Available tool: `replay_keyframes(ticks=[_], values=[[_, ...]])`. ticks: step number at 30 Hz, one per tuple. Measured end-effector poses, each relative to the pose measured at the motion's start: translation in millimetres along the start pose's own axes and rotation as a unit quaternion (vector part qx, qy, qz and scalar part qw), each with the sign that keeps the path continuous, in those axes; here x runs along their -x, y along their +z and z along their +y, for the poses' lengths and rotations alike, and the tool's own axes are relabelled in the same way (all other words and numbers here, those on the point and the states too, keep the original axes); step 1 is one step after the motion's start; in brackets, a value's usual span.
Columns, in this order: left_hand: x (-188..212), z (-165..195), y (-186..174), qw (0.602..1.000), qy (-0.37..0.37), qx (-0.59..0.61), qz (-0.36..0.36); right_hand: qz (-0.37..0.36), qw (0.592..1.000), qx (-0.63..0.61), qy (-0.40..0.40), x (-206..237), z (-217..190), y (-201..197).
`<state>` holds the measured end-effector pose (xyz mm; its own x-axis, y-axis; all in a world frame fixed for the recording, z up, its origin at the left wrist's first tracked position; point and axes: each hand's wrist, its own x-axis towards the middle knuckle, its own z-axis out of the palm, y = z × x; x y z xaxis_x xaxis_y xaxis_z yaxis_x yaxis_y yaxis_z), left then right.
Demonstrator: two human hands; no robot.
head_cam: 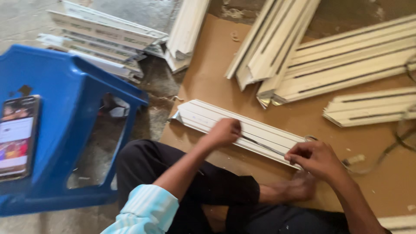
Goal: The person sits on the floor and assembles fluorescent light fixtures by inserting black rubber strips into the grooves of white plastic housings. They use a utility knife to trim the strips to length and place the completed units aside.
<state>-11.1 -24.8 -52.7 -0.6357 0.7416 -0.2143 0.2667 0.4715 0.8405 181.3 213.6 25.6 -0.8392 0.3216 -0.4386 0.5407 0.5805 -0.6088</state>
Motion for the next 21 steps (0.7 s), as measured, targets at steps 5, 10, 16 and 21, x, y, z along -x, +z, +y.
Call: replay_keyframes(ticks=[5, 10, 16, 21], values=[[-10, -16, -40, 0.988, -0.113, -0.101, 0.039, 0.031, 0.999, -0.019, 0.012, -1, 23, -15], [-13, -16, -56, 0.971, -0.156, -0.161, 0.080, 0.030, 0.997, -0.062, 0.042, -3, 44, -23], [-13, -18, -77, 0.950, -0.196, -0.222, 0.100, 0.061, 0.994, -0.037, 0.088, -1, 57, -24], [-15, -17, -84, 0.938, -0.223, -0.242, 0.106, 0.115, 0.988, -0.035, 0.098, -7, 59, -17]])
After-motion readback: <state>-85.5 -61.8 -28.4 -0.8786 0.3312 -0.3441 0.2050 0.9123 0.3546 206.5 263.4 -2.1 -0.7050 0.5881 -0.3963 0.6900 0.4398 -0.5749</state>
